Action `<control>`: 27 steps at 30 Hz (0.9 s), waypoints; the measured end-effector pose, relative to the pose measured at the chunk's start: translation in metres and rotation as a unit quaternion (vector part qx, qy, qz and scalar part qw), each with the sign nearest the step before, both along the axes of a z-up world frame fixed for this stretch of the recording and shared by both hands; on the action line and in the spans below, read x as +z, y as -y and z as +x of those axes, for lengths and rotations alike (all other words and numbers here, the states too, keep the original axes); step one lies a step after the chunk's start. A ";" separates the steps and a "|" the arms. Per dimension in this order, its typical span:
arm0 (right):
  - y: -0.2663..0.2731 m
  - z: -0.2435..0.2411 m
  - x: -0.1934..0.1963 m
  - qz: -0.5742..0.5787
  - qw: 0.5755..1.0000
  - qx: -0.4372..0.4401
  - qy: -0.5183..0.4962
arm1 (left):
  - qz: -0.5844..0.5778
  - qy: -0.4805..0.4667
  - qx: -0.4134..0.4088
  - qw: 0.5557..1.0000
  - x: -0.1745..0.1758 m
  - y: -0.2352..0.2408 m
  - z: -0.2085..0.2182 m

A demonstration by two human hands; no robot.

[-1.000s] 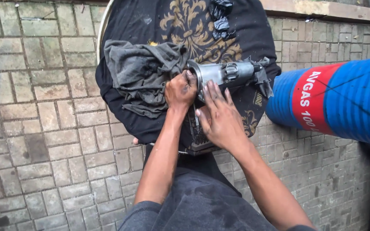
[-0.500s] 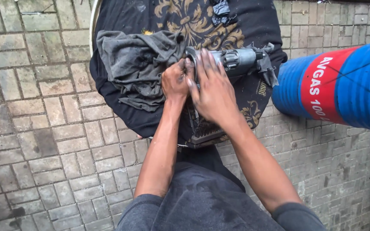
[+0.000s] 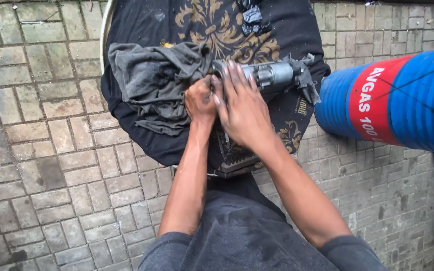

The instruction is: The person cleans a cylindrical metal motor component using a small orange abrasive block and a dark cloth. They scrub the exterior surfaces of the motor with the block, then wipe it down with the cloth, repeating the process to remove grime.

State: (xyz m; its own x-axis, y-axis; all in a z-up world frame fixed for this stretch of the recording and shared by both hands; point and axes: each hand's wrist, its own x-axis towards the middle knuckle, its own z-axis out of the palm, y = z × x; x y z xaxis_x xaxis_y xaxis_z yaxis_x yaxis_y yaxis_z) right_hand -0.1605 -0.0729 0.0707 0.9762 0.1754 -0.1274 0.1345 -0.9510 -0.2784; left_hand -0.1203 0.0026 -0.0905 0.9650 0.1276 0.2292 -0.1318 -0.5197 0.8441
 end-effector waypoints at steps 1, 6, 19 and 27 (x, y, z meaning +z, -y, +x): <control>0.001 -0.011 0.005 0.001 1.000 0.003 0.001 | 0.001 0.001 0.003 1.000 0.002 0.001 0.001; 0.005 -0.014 -0.001 -0.009 1.000 -0.007 -0.028 | 0.002 -0.018 0.015 1.000 -0.002 0.003 0.000; 0.008 0.002 -0.012 -0.108 0.993 -0.037 0.018 | -0.010 -0.024 0.002 1.000 0.004 0.002 -0.002; 0.006 0.002 0.001 -0.114 0.993 -0.013 0.011 | -0.023 -0.041 0.018 0.999 -0.001 0.006 0.002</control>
State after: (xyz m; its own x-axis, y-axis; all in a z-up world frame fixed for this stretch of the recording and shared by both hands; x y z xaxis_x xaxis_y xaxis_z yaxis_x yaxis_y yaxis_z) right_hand -0.1590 -0.0792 0.0712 0.9829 0.1197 -0.1397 0.1134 -0.9922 -0.0523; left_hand -0.1186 -0.0034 -0.0912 0.9748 0.1720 0.1420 -0.0421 -0.4833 0.8744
